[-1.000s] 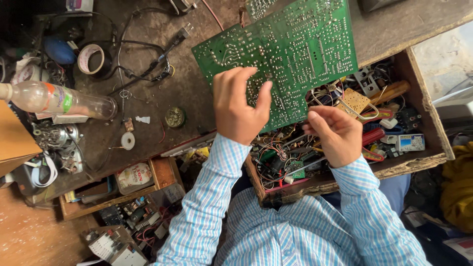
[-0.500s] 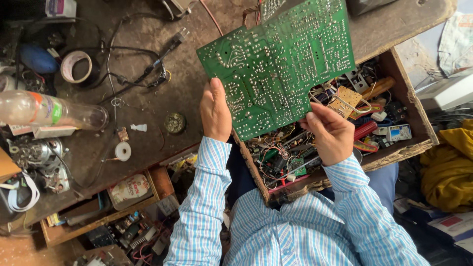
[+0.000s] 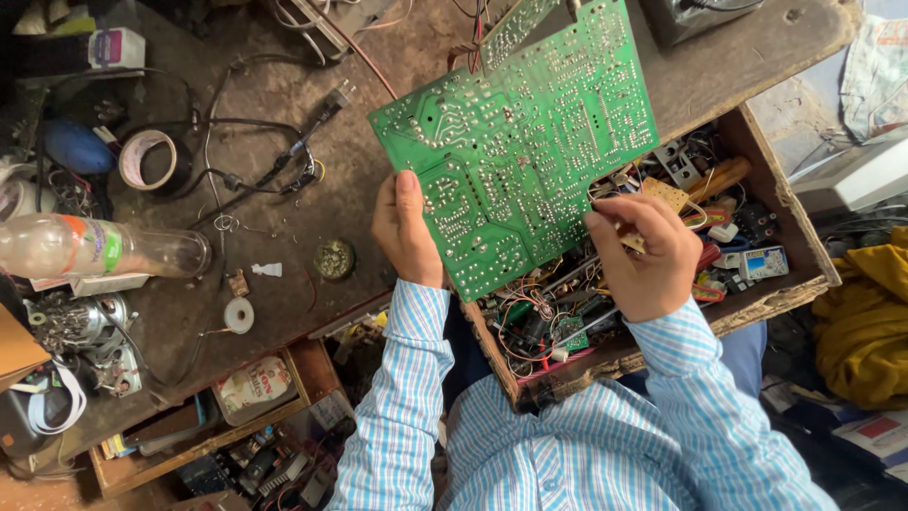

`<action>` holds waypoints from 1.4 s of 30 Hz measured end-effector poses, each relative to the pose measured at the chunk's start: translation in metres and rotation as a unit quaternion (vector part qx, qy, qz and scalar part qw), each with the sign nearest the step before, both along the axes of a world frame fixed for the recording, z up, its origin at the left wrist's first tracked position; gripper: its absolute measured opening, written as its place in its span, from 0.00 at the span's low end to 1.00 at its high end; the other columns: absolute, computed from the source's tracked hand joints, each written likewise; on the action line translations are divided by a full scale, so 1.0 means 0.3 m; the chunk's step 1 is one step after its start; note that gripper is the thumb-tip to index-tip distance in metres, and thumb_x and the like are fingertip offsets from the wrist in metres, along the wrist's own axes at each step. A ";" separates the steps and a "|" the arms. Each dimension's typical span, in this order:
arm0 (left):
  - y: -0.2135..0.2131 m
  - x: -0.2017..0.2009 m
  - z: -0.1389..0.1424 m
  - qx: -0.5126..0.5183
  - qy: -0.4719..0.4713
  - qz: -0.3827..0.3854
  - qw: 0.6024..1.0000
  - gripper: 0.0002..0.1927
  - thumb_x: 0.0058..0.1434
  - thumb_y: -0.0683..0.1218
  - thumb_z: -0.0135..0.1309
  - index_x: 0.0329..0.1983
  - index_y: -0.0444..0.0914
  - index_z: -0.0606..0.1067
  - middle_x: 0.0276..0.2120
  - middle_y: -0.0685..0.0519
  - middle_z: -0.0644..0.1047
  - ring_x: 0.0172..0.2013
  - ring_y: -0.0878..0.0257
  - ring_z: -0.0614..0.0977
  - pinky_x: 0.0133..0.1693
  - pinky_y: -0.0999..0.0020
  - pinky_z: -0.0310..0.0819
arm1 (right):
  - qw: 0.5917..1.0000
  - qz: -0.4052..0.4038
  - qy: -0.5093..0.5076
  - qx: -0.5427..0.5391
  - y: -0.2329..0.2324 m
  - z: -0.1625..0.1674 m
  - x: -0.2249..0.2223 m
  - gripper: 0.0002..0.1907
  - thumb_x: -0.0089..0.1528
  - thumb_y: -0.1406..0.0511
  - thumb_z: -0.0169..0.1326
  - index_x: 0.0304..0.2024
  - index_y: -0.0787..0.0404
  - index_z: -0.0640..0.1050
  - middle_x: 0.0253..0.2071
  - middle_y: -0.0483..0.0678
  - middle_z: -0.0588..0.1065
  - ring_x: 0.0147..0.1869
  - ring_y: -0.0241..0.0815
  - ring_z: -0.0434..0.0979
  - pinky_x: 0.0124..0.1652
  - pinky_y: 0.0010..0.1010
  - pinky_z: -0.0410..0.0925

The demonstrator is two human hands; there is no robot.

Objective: The person unscrews a component from a circuit board with a screwdriver, then holds the board and works on its underside with tweezers. They use a soldering iron to heat solder joints on the board, pulling components and wire leads free, and dip the iron in flux while continuing to solder joints.

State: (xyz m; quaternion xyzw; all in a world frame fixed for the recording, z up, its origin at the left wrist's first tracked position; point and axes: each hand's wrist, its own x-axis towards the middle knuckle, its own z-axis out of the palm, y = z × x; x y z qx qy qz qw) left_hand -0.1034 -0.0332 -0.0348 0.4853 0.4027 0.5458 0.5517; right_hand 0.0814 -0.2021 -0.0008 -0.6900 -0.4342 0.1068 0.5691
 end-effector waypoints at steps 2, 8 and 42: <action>-0.004 0.000 -0.001 -0.002 -0.004 0.001 1.000 0.23 0.74 0.56 0.50 0.52 0.29 0.75 0.39 0.56 0.78 0.37 0.72 0.76 0.39 0.74 0.72 | 0.996 0.032 -0.087 0.013 0.041 0.050 0.015 0.07 0.66 0.73 0.65 0.44 0.67 0.80 0.43 0.53 0.79 0.43 0.41 0.81 0.44 0.30 0.74; -0.014 0.014 -0.001 0.003 -0.023 0.003 1.000 0.23 0.74 0.55 0.51 0.53 0.29 0.75 0.38 0.56 0.78 0.36 0.72 0.76 0.38 0.74 0.72 | 0.961 0.140 -0.237 0.026 0.168 0.148 0.063 0.09 0.64 0.73 0.64 0.46 0.65 0.80 0.45 0.52 0.78 0.47 0.53 0.80 0.45 0.40 0.73; -0.022 0.039 0.043 -0.017 -0.004 -0.004 1.000 0.25 0.72 0.57 0.52 0.54 0.30 0.76 0.36 0.57 0.76 0.35 0.72 0.74 0.38 0.73 0.68 | 0.866 0.202 -0.457 -0.027 0.269 0.180 0.118 0.12 0.62 0.74 0.62 0.48 0.65 0.78 0.46 0.50 0.75 0.48 0.47 0.76 0.44 0.35 0.74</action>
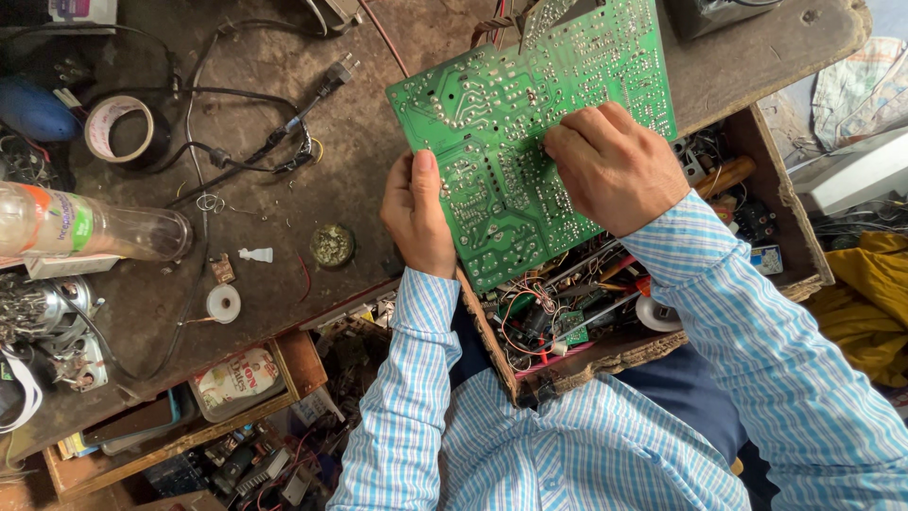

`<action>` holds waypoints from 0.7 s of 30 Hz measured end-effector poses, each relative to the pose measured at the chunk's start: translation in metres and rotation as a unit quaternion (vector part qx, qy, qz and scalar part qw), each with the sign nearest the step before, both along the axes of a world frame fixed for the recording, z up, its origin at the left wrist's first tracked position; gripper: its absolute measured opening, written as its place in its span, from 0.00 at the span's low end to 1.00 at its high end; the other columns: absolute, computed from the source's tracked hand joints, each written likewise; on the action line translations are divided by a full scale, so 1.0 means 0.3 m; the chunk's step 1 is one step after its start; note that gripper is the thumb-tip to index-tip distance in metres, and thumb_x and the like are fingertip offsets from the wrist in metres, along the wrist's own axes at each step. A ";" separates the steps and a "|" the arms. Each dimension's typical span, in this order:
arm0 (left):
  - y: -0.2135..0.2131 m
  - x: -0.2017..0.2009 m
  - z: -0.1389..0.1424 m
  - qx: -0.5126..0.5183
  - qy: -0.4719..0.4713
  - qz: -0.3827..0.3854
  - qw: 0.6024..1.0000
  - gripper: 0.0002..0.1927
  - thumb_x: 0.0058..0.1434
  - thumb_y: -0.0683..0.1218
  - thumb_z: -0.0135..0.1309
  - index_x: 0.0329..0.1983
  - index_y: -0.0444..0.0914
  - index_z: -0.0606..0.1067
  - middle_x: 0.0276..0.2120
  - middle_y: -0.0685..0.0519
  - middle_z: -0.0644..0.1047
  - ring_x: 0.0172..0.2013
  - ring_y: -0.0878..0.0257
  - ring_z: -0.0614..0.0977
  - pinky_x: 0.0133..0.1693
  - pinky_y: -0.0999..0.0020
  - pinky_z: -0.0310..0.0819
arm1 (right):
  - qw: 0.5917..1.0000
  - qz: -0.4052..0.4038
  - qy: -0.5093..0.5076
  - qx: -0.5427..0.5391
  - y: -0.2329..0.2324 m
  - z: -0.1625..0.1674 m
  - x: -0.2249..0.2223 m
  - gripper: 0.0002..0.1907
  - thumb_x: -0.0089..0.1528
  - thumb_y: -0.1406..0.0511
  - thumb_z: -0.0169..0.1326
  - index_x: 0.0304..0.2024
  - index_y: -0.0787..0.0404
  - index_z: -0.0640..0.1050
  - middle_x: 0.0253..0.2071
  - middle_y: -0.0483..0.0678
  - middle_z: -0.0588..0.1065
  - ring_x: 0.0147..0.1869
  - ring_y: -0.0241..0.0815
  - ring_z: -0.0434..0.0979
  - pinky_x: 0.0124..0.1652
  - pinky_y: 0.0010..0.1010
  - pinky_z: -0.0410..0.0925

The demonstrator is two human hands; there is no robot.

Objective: The person unscrews a component from a circuit board with a screwdriver, then holds the board and works on its underside with tweezers. They use a soldering iron to heat solder joints on the board, pulling components and wire leads free, and dip the iron in flux while continuing to solder joints.

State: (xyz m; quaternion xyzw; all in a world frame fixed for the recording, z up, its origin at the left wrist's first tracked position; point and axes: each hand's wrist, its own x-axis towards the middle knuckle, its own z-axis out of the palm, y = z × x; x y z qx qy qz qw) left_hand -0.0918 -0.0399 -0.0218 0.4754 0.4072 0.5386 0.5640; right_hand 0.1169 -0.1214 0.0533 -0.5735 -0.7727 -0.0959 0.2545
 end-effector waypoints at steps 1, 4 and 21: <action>-0.001 0.000 0.001 0.001 -0.003 -0.002 1.000 0.25 0.72 0.57 0.52 0.54 0.30 0.76 0.35 0.58 0.76 0.35 0.72 0.73 0.38 0.73 0.68 | 1.000 0.000 0.000 0.000 0.002 0.000 -0.001 0.12 0.62 0.73 0.62 0.48 0.65 0.78 0.45 0.50 0.75 0.47 0.47 0.75 0.44 0.35 0.73; 0.000 0.000 0.007 0.006 0.003 -0.004 1.000 0.24 0.73 0.57 0.51 0.52 0.30 0.77 0.34 0.59 0.75 0.34 0.73 0.71 0.37 0.74 0.65 | 1.000 -0.003 -0.017 -0.002 0.010 -0.001 -0.001 0.10 0.63 0.72 0.62 0.47 0.65 0.78 0.44 0.50 0.75 0.45 0.46 0.75 0.42 0.34 0.73; 0.007 -0.013 0.009 0.010 0.044 -0.002 0.999 0.22 0.74 0.58 0.50 0.41 0.33 0.77 0.28 0.63 0.68 0.29 0.75 0.64 0.31 0.72 0.56 | 0.843 -0.198 0.499 0.006 -0.274 -0.216 0.061 0.09 0.81 0.70 0.48 0.46 0.69 0.77 0.42 0.51 0.78 0.42 0.36 0.77 0.43 0.26 0.72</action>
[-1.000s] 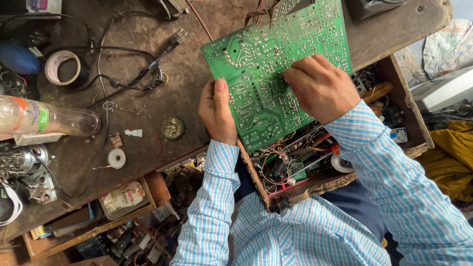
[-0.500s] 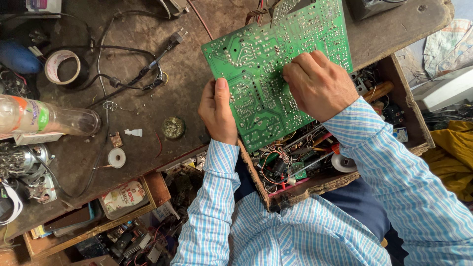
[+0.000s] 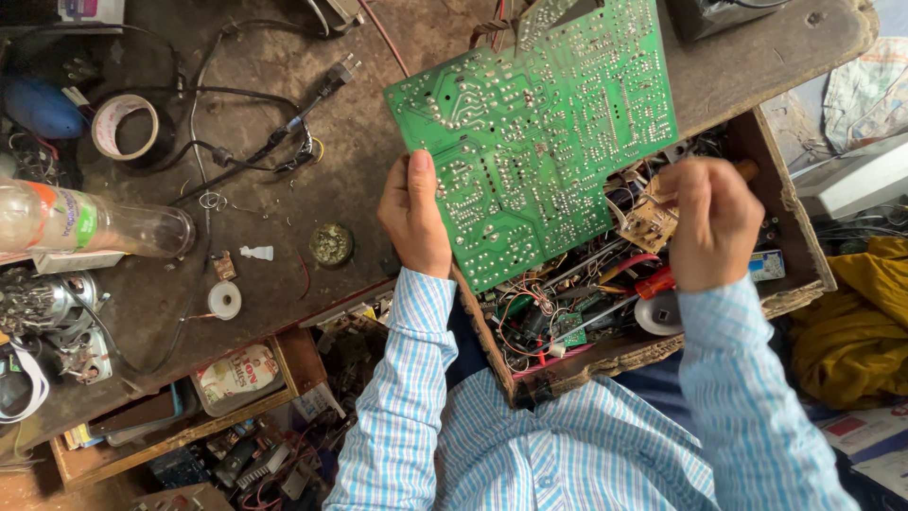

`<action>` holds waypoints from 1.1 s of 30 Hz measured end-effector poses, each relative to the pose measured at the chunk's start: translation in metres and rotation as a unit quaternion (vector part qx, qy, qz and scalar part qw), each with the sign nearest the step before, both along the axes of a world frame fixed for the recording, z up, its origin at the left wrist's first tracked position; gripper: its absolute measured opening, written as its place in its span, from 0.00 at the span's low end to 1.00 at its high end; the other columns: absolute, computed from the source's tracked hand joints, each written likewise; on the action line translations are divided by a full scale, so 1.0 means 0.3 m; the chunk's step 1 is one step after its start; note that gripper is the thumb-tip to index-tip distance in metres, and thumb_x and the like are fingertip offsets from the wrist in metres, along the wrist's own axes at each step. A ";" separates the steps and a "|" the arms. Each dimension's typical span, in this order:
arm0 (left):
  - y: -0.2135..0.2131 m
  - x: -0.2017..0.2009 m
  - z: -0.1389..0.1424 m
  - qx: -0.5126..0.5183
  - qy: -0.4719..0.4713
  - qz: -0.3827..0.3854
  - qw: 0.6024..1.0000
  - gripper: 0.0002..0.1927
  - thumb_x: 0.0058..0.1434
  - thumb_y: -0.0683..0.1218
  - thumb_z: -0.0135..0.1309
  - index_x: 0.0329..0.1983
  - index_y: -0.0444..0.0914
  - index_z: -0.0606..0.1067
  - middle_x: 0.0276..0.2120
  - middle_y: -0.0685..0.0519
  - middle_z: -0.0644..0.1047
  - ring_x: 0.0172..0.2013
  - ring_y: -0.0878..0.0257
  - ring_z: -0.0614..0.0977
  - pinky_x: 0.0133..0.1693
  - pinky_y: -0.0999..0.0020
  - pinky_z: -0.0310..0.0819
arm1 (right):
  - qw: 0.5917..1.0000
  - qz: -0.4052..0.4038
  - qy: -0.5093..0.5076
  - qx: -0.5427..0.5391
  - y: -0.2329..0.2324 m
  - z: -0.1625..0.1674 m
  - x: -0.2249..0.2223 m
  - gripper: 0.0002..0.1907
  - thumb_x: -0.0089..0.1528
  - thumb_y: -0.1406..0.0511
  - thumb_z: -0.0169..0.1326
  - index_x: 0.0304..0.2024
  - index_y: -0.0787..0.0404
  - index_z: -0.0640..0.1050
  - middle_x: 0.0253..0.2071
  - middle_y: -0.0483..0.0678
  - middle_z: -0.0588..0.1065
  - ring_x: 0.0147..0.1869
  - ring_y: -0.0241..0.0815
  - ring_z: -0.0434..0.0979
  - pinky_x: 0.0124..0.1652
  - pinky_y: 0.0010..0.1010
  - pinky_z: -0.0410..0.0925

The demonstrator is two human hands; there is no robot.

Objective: The person unscrews a component from a circuit board with a screwdriver, then holds the board and works on its underside with tweezers. They use a soldering iron to heat solder joints on the board, pulling components and wire leads free, and dip the iron in flux while continuing to solder joints.

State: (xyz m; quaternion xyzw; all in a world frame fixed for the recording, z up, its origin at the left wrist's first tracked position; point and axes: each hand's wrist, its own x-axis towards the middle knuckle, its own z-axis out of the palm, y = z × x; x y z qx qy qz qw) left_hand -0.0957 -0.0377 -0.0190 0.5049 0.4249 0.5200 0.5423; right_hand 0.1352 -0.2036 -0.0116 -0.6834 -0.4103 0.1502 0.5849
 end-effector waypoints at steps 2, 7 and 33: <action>0.005 -0.006 -0.011 -0.002 -0.002 0.001 1.000 0.22 0.74 0.58 0.50 0.41 0.33 0.77 0.27 0.64 0.67 0.29 0.75 0.64 0.31 0.73 0.55 | 0.992 0.000 0.123 -0.010 -0.048 -0.046 -0.038 0.07 0.76 0.70 0.49 0.50 0.67 0.77 0.46 0.50 0.79 0.45 0.35 0.78 0.45 0.26 0.73; 0.016 -0.019 -0.023 0.014 0.016 0.013 1.000 0.22 0.76 0.57 0.49 0.42 0.33 0.78 0.30 0.63 0.70 0.31 0.74 0.67 0.33 0.74 0.59 | 0.958 0.090 0.270 0.038 -0.087 -0.107 -0.155 0.10 0.66 0.77 0.52 0.50 0.67 0.73 0.66 0.56 0.71 0.58 0.35 0.74 0.54 0.26 0.70; 0.011 -0.057 0.028 0.037 -0.017 -0.006 0.999 0.25 0.76 0.56 0.47 0.54 0.27 0.76 0.43 0.50 0.79 0.39 0.66 0.80 0.40 0.70 0.76 | 0.966 0.205 0.148 0.061 -0.084 -0.185 -0.210 0.12 0.57 0.80 0.57 0.41 0.65 0.76 0.60 0.58 0.71 0.75 0.47 0.67 0.64 0.36 0.65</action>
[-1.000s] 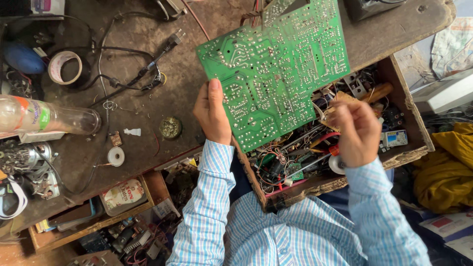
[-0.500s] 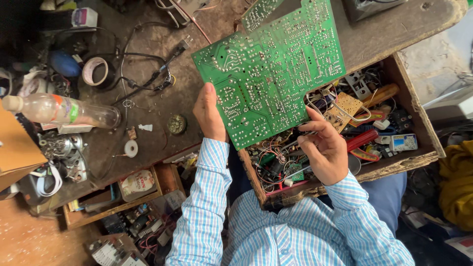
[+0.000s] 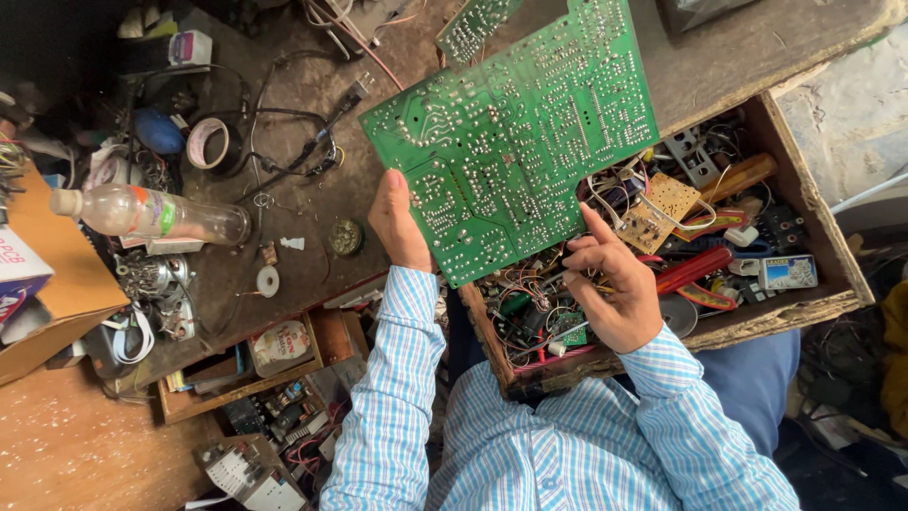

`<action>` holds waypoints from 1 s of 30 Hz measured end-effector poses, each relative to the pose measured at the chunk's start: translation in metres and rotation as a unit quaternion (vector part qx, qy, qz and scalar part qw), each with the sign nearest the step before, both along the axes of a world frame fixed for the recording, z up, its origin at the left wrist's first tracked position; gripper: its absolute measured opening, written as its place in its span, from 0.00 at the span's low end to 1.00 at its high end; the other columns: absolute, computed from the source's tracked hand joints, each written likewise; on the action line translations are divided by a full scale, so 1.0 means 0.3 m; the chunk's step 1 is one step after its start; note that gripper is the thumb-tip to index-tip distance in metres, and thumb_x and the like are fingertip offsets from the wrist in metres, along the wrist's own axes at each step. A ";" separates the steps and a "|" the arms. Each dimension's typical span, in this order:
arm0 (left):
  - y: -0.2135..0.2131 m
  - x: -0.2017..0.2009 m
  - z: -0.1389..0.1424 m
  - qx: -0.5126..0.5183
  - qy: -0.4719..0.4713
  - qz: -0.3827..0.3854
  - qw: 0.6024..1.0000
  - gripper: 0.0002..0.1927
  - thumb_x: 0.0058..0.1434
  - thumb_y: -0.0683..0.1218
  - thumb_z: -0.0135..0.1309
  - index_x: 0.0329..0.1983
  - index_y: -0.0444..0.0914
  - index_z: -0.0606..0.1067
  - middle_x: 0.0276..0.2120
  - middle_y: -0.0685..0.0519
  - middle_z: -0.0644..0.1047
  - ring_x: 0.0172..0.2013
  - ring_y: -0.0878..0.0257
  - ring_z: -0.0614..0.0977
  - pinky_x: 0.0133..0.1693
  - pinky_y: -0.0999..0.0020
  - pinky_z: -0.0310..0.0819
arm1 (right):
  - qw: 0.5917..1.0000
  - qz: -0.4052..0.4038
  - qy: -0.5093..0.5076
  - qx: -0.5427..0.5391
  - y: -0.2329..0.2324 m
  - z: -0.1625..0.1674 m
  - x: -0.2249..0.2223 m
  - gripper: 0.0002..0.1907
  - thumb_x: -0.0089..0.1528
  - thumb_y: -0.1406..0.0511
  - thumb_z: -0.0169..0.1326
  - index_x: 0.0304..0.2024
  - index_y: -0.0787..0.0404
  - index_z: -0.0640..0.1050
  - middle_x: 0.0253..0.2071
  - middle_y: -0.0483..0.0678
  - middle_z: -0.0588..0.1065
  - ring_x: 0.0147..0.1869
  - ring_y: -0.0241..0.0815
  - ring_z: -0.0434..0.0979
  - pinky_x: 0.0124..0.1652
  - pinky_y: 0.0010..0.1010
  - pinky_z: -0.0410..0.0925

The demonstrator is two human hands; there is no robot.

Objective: The person unscrews a component from a circuit board with a screwdriver, then holds the board and works on its underside with tweezers. They use a soldering iron to heat solder joints on the board, pulling components and wire leads free, and dip the iron in flux while continuing to solder joints.

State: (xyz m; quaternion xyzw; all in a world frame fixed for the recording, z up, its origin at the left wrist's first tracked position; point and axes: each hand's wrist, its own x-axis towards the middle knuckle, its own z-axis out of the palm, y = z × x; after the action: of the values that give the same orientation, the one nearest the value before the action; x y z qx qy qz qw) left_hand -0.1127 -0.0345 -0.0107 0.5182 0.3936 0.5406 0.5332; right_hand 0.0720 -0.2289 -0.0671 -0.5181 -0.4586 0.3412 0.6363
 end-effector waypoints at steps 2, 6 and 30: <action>-0.010 -0.003 0.003 -0.023 -0.024 0.013 0.999 0.26 0.73 0.56 0.47 0.54 0.27 0.76 0.44 0.49 0.80 0.39 0.65 0.82 0.39 0.68 0.78 | 1.000 0.007 -0.008 -0.012 -0.006 0.005 0.004 0.12 0.56 0.79 0.58 0.40 0.63 0.77 0.73 0.62 0.66 0.66 0.44 0.73 0.63 0.37 0.65; -0.045 -0.007 0.031 -0.029 -0.035 0.015 0.999 0.27 0.73 0.58 0.48 0.54 0.27 0.75 0.43 0.47 0.80 0.38 0.63 0.83 0.38 0.68 0.80 | 0.999 0.029 0.003 -0.016 -0.015 0.013 0.011 0.11 0.57 0.76 0.59 0.40 0.62 0.77 0.76 0.62 0.63 0.60 0.42 0.75 0.62 0.37 0.67; -0.132 0.006 0.116 -0.033 -0.025 0.037 0.998 0.23 0.74 0.55 0.49 0.54 0.28 0.75 0.42 0.47 0.81 0.38 0.63 0.83 0.38 0.67 0.82 | 0.999 0.050 0.012 0.017 -0.027 0.022 0.007 0.12 0.56 0.78 0.57 0.41 0.63 0.78 0.75 0.63 0.63 0.60 0.44 0.77 0.60 0.36 0.68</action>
State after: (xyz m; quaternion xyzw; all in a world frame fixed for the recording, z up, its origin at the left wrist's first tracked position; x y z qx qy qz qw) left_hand -0.1109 -0.0740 0.0242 0.4712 0.4166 0.5595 0.5398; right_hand 0.0741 -0.2371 -0.0605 -0.4794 -0.4822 0.3703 0.6328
